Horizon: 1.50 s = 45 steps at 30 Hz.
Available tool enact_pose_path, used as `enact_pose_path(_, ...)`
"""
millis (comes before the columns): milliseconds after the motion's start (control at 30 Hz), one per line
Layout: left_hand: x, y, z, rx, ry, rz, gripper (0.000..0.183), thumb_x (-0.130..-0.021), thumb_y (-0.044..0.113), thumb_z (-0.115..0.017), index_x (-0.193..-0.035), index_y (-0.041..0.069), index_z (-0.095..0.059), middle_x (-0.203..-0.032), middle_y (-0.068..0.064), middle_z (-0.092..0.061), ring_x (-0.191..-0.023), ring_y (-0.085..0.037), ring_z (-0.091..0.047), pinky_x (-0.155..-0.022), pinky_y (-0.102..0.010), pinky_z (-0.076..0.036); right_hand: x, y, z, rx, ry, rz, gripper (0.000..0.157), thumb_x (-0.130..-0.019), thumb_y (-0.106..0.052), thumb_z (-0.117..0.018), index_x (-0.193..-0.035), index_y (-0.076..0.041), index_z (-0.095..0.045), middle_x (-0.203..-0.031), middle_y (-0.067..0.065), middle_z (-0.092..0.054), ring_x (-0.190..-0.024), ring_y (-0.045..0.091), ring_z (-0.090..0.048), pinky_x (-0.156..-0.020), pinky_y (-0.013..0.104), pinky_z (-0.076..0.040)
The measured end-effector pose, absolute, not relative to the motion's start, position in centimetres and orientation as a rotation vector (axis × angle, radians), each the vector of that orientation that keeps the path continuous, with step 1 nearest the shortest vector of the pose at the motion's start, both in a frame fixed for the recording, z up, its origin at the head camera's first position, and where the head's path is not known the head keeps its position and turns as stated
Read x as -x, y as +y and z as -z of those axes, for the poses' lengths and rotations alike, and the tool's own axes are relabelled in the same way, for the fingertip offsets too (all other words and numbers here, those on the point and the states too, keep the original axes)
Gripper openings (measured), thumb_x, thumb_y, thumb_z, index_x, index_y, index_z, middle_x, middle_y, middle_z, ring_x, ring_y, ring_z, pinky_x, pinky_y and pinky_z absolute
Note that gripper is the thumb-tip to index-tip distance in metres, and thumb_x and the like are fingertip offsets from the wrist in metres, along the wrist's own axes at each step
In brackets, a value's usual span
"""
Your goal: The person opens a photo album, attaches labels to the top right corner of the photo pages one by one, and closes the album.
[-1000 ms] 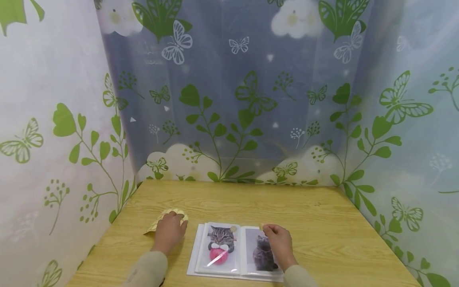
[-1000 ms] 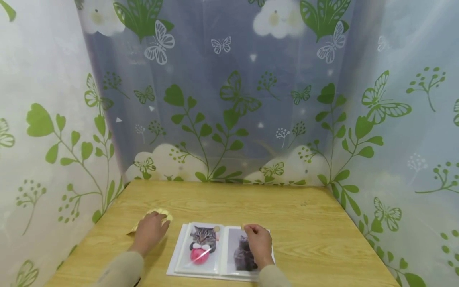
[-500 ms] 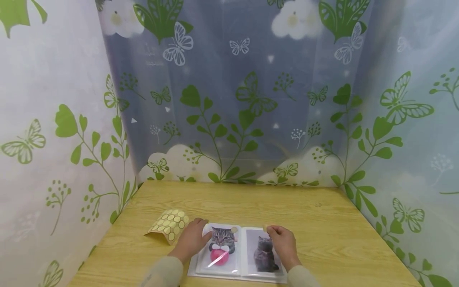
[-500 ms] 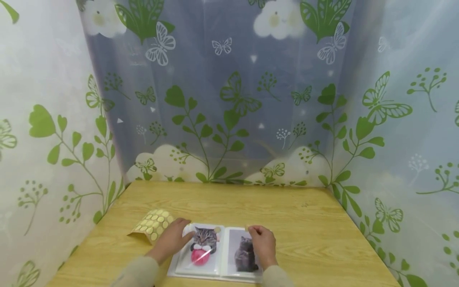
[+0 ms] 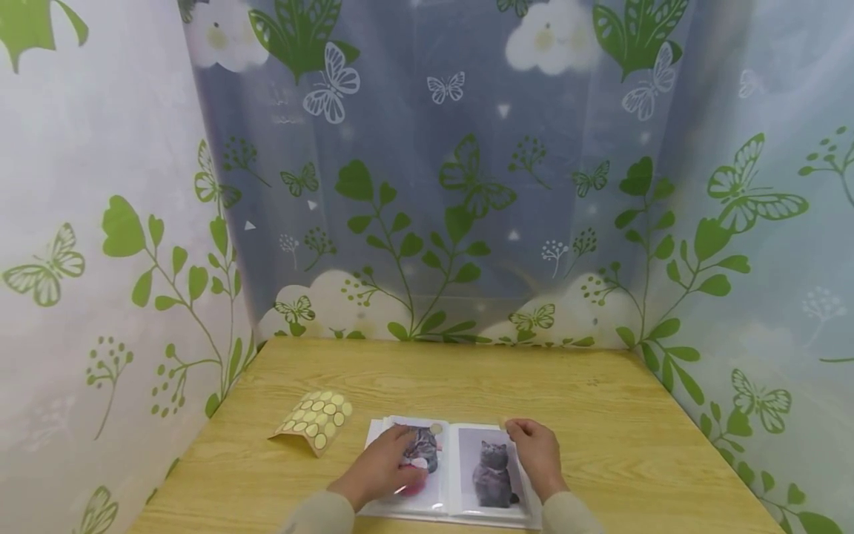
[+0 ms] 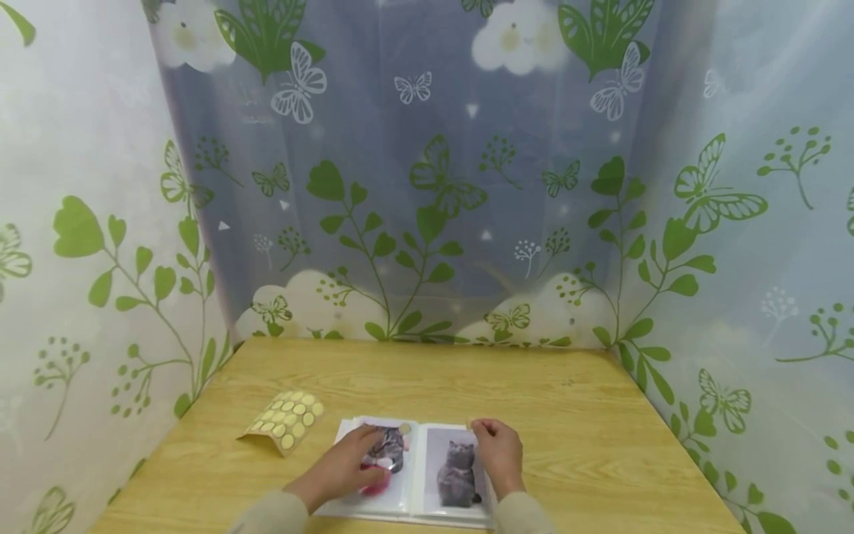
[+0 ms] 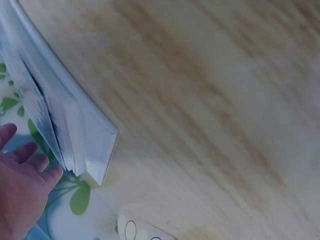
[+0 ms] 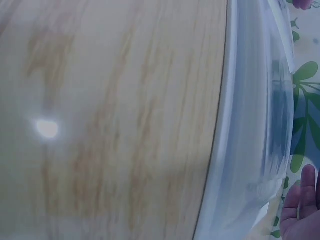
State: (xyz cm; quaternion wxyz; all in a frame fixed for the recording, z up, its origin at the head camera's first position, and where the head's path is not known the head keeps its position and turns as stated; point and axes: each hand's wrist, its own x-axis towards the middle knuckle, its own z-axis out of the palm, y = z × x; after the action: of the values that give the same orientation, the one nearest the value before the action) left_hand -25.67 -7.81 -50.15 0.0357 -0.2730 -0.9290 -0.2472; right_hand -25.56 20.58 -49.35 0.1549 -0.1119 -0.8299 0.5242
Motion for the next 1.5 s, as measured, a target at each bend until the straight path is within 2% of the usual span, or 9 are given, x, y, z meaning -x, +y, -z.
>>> enact_pose_path(267, 24.9, -8.3, 50.8, 0.89, -2.908, 0.679, 0.081, -0.079, 0.051, -0.077, -0.14, 0.003, -0.053, -0.146, -0.024, -0.044, -0.133, -0.042, -0.043, -0.108, -0.055, -0.038, 25.9, 21.9, 49.9, 0.322, -2.396, -1.437, 0.028, -0.097, -0.02, -0.063, -0.103, 0.006, -0.071, -0.091, 0.013, -0.072, -0.087, 0.027, -0.066, -0.075, 0.039, -0.053)
enact_pose_path(500, 24.9, -8.4, 51.3, 0.888, -2.924, 0.643, 0.078, -0.081, 0.051, -0.076, -0.139, 0.005, -0.055, -0.146, -0.022, -0.044, -0.133, -0.042, -0.043, -0.107, -0.055, -0.038, 26.3, 23.0, 50.1, 0.313, -2.444, -1.367, 0.028, -0.098, -0.018, -0.06, -0.105, 0.006, -0.071, -0.098, 0.018, -0.072, -0.093, 0.034, -0.066, -0.082, 0.049, -0.053)
enact_pose_path(633, 24.8, -8.5, 51.5, 0.905, -2.903, 0.663, 0.076, -0.081, 0.049, -0.077, -0.138, 0.004, -0.056, -0.146, -0.023, -0.044, -0.133, -0.042, -0.043, -0.107, -0.055, -0.039, 26.6, 23.2, 50.1, 0.317, -2.477, -1.326, 0.027, -0.097, -0.019, -0.061, -0.104, 0.005, -0.072, -0.101, 0.019, -0.071, -0.094, 0.035, -0.065, -0.082, 0.05, -0.053)
enact_pose_path(867, 25.0, -8.5, 51.8, 0.917, -2.897, 0.669, 0.076, -0.081, 0.05, -0.077, -0.138, 0.005, -0.056, -0.145, -0.023, -0.044, -0.133, -0.042, -0.043, -0.107, -0.053, -0.039, 27.3, 23.2, 50.6, 0.246, -2.562, -1.191, 0.023, -0.095, -0.018, -0.063, -0.099, 0.002, -0.074, -0.094, 0.014, -0.072, -0.086, 0.029, -0.065, -0.076, 0.047, -0.053)
enact_pose_path(1200, 25.0, -8.5, 51.9, 0.909, -2.908, 0.699, 0.075, -0.08, 0.048, -0.078, -0.137, 0.005, -0.057, -0.145, -0.023, -0.044, -0.133, -0.042, -0.043, -0.107, -0.054, -0.039, 27.9, 22.8, 50.9, 0.169, -2.656, -1.019, 0.021, -0.093, -0.017, -0.064, -0.097, 0.002, -0.073, -0.092, 0.014, -0.072, -0.082, 0.029, -0.067, -0.075, 0.05, -0.054)
enact_pose_path(1500, 25.2, -8.4, 52.1, 0.874, -2.933, 0.695, 0.076, -0.08, 0.05, -0.077, -0.139, 0.007, -0.056, -0.148, -0.02, -0.042, -0.136, -0.041, -0.04, -0.109, -0.053, -0.037, 28.0, 21.7, 51.1, -0.004, -2.742, -0.692, 0.012, -0.09, -0.017, -0.068, -0.086, -0.007, -0.074, -0.079, 0.003, -0.07, -0.07, 0.021, -0.063, -0.068, 0.047, -0.052)
